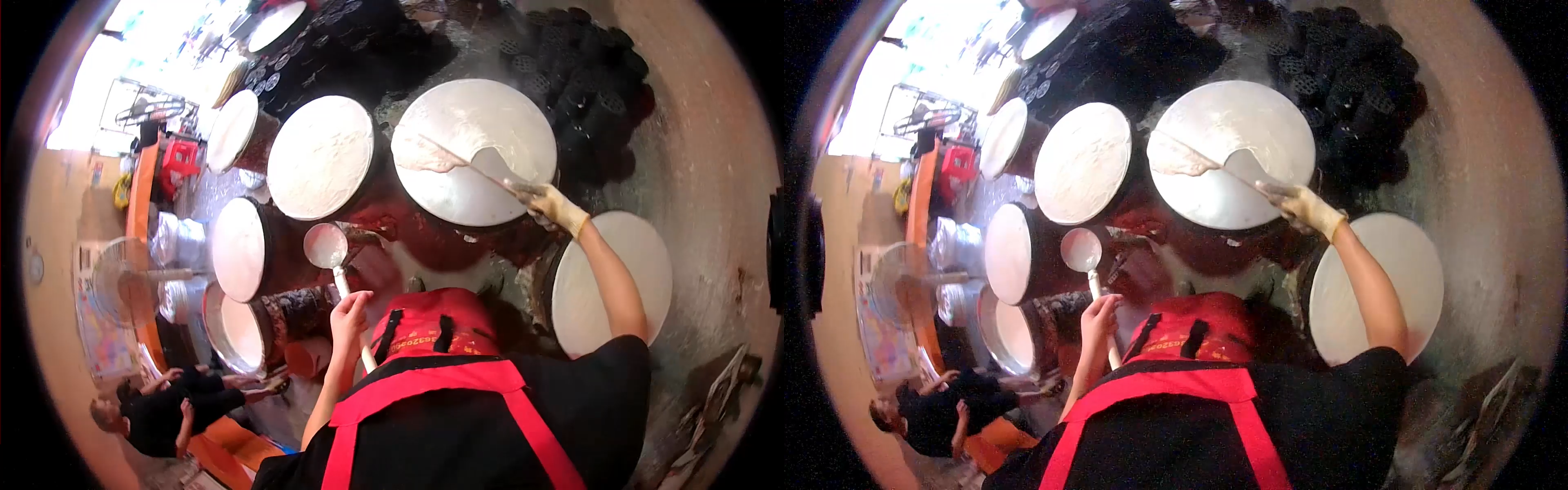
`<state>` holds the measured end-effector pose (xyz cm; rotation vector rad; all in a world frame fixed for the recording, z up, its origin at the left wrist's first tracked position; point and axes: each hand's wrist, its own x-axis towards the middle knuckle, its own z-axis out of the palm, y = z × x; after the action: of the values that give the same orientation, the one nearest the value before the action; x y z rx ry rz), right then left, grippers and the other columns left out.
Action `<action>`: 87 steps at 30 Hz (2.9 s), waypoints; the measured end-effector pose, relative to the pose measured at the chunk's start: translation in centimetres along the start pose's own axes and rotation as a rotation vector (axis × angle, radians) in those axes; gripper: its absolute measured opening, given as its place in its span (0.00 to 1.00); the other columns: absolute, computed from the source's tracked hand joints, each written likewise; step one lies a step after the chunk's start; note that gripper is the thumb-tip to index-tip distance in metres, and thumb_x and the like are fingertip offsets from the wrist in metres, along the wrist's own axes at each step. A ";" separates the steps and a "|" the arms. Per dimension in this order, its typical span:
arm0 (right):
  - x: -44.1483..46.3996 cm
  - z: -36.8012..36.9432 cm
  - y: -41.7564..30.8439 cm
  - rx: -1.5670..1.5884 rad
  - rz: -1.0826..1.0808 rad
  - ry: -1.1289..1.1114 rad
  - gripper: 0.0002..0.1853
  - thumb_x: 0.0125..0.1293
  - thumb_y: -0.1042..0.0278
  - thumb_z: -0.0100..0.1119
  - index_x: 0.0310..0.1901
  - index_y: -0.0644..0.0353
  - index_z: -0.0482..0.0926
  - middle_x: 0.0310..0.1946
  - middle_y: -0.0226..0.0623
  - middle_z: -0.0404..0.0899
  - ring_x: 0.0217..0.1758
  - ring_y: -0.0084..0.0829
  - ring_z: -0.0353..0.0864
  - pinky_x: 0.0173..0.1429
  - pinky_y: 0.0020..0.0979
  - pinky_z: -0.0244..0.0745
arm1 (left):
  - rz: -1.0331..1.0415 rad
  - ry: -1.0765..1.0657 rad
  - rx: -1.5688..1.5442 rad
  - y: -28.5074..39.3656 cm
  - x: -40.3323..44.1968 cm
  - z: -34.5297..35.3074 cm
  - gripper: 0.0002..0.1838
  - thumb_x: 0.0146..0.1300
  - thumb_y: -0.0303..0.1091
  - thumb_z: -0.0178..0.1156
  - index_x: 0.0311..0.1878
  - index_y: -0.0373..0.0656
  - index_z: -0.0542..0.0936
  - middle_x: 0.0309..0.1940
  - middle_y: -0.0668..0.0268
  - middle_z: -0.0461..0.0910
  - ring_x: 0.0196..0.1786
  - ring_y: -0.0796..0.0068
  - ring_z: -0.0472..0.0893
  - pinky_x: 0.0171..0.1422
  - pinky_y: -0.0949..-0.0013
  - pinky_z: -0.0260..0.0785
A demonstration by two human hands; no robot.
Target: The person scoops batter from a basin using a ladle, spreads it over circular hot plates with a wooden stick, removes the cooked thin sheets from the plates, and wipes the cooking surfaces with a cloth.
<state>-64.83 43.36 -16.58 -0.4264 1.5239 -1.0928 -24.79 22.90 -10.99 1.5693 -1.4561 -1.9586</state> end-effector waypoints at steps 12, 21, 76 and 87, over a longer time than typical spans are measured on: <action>-15.2 21.8 18.7 1.060 -0.224 0.462 0.23 0.69 0.48 0.48 0.62 0.47 0.70 0.13 0.20 0.63 0.09 0.15 0.57 0.11 0.19 0.48 | -0.045 -0.386 0.126 2.8 7.7 -6.1 0.23 0.71 0.50 0.44 0.43 0.37 0.79 0.22 0.79 0.58 0.19 0.90 0.56 0.20 0.83 0.47; 18.9 35.7 -4.4 0.703 -0.512 0.829 0.14 0.72 0.53 0.44 0.52 0.48 0.71 0.17 0.20 0.64 0.11 0.15 0.60 0.13 0.20 0.56 | -0.063 -0.371 0.061 2.9 8.1 -19.9 0.24 0.71 0.50 0.44 0.42 0.36 0.79 0.21 0.79 0.59 0.18 0.90 0.57 0.19 0.82 0.45; 4.5 15.8 8.6 -0.306 -0.613 0.961 0.20 0.67 0.73 0.48 0.61 0.57 0.71 0.41 0.31 0.81 0.36 0.22 0.79 0.42 0.22 0.74 | -0.176 -0.482 -0.046 1.5 2.2 -5.8 0.16 0.71 0.50 0.45 0.43 0.46 0.69 0.20 0.72 0.63 0.15 0.82 0.62 0.17 0.78 0.55; 3.1 20.1 6.6 0.539 -0.309 0.976 0.17 0.67 0.71 0.53 0.57 0.54 0.74 0.21 0.20 0.70 0.11 0.13 0.56 0.11 0.18 0.53 | -0.216 -0.601 -0.066 3.5 3.7 -5.9 0.09 0.69 0.37 0.51 0.35 0.46 0.65 0.23 0.74 0.62 0.20 0.88 0.58 0.19 0.83 0.49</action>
<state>-45.37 36.23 -21.90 0.3253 1.8962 -2.0686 -22.60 15.54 -10.02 1.2008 -1.4288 -2.7410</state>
